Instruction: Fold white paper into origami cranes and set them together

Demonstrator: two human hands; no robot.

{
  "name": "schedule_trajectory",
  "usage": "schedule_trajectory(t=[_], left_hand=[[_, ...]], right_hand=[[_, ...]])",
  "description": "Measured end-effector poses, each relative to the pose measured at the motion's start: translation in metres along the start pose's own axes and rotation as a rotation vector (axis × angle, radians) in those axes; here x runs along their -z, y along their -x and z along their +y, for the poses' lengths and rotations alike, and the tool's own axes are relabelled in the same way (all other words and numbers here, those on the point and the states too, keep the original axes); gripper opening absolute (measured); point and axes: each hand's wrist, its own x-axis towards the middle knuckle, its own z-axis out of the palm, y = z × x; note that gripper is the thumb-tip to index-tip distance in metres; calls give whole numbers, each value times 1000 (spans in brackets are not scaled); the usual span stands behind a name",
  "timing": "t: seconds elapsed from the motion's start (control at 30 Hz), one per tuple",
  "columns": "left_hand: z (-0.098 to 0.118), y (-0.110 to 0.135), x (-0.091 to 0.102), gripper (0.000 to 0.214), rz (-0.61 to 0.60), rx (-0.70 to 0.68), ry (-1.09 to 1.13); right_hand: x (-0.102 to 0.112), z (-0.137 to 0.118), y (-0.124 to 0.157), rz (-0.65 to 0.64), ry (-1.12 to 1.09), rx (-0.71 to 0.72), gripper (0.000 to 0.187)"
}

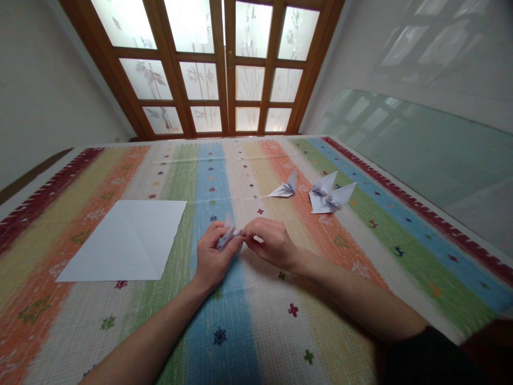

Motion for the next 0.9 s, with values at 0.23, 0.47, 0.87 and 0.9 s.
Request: schedule_trajectory(t=[0.23, 0.47, 0.87, 0.9], left_hand=[[2, -2, 2, 16, -19, 52, 9], [1, -4, 2, 21, -151, 182, 164], [-7, 4, -6, 30, -224, 255, 264], [-7, 5, -7, 31, -201, 268, 283]], right_hand=[[3, 1, -1, -5, -71, -112, 13], [2, 9, -8, -36, -515, -545, 18], [-4, 11, -8, -211, -765, -780, 14], [-5, 10, -7, -199, -745, -770, 14]])
